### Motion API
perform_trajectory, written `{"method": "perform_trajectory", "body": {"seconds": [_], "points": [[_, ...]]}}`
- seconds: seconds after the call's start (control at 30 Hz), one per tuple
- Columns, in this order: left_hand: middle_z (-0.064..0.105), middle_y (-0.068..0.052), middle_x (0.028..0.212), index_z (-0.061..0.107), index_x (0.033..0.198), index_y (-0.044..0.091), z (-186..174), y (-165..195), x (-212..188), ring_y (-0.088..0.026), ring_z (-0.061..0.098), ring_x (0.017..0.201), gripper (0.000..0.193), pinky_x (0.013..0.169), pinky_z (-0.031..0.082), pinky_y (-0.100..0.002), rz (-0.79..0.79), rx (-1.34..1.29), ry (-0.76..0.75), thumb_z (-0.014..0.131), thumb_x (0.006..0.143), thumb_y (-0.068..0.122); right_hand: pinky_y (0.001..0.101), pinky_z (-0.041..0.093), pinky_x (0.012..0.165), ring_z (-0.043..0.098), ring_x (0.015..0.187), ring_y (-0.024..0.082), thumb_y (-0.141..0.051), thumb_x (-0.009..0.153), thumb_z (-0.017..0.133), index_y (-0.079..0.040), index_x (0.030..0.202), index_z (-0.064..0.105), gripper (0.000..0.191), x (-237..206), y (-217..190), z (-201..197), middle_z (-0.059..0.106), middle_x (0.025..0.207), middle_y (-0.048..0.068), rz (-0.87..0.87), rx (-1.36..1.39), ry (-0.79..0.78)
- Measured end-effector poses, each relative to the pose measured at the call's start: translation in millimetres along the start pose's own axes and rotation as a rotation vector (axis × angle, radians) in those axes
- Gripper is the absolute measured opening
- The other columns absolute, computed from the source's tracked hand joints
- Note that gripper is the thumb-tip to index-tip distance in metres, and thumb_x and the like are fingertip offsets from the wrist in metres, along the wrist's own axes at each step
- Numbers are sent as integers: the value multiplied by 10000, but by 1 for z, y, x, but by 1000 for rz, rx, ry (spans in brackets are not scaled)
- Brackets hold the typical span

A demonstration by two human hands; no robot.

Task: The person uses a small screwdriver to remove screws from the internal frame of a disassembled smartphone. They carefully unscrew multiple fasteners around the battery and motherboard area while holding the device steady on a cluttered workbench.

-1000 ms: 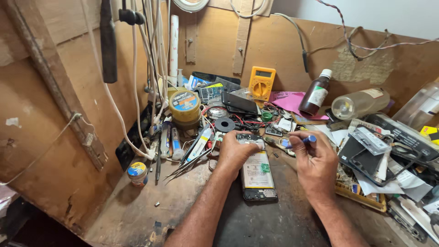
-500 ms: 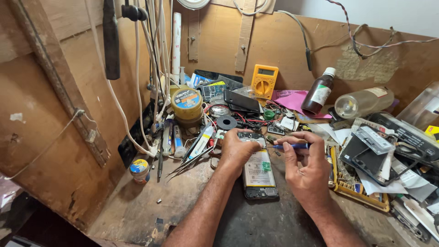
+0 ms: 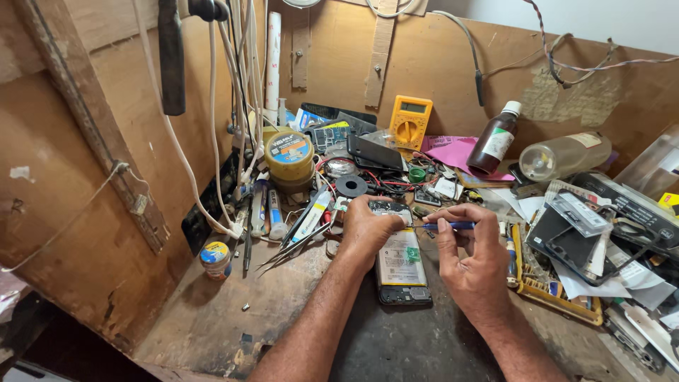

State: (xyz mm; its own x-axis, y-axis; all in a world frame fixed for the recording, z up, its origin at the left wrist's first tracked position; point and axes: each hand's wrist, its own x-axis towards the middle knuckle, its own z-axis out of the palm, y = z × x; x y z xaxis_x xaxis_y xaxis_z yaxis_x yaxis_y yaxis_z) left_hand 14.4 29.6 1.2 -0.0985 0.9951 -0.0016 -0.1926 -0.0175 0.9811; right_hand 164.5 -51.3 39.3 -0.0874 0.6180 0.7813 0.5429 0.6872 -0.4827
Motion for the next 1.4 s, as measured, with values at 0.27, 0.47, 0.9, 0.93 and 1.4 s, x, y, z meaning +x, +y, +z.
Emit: {"method": "perform_trajectory", "body": {"seconds": [0.27, 0.47, 0.9, 0.93, 1.4], "points": [[762, -165, 919, 685, 1103, -33, -1, 2, -2, -220, 762, 767, 508, 678, 632, -344, 18, 48, 2, 797, 611, 30, 289, 631, 770, 749, 943, 166, -33, 1023, 616, 6, 1180, 467, 220, 1, 0, 1, 738, 1056, 134, -25, -27, 1], [755, -173, 914, 669, 1118, -34, 0, 3, 0, -233, 760, 753, 517, 658, 637, -360, -29, -6, -22, 784, 615, -3, 283, 640, 756, 756, 932, 160, -34, 1021, 606, -3, 1161, 452, 209, 2, 0, 0, 747, 1048, 133, -10, -46, -21], [759, -174, 915, 667, 1115, -38, 0, 1, 0, -236, 764, 752, 511, 656, 637, -357, -29, -4, -16, 791, 620, 0, 283, 631, 761, 751, 936, 164, -31, 1027, 610, 0, 1158, 448, 211, 2, 3, 1, 742, 1053, 134, -9, -15, 2], [758, -174, 914, 667, 1114, -39, 0, 1, 0, -237, 764, 750, 510, 653, 638, -359, -26, -4, -17, 791, 621, 0, 282, 632, 766, 751, 942, 163, -30, 1029, 608, 0, 1157, 449, 206, 3, 3, 1, 741, 1055, 133, -1, -2, 0], [754, -180, 917, 662, 1119, -40, 1, 0, 1, -243, 767, 754, 505, 653, 643, -361, -23, -18, -27, 779, 628, -9, 269, 638, 766, 756, 931, 155, -10, 1028, 599, 7, 1171, 446, 210, 6, 1, 0, 742, 1043, 135, 28, 11, -7]]}}
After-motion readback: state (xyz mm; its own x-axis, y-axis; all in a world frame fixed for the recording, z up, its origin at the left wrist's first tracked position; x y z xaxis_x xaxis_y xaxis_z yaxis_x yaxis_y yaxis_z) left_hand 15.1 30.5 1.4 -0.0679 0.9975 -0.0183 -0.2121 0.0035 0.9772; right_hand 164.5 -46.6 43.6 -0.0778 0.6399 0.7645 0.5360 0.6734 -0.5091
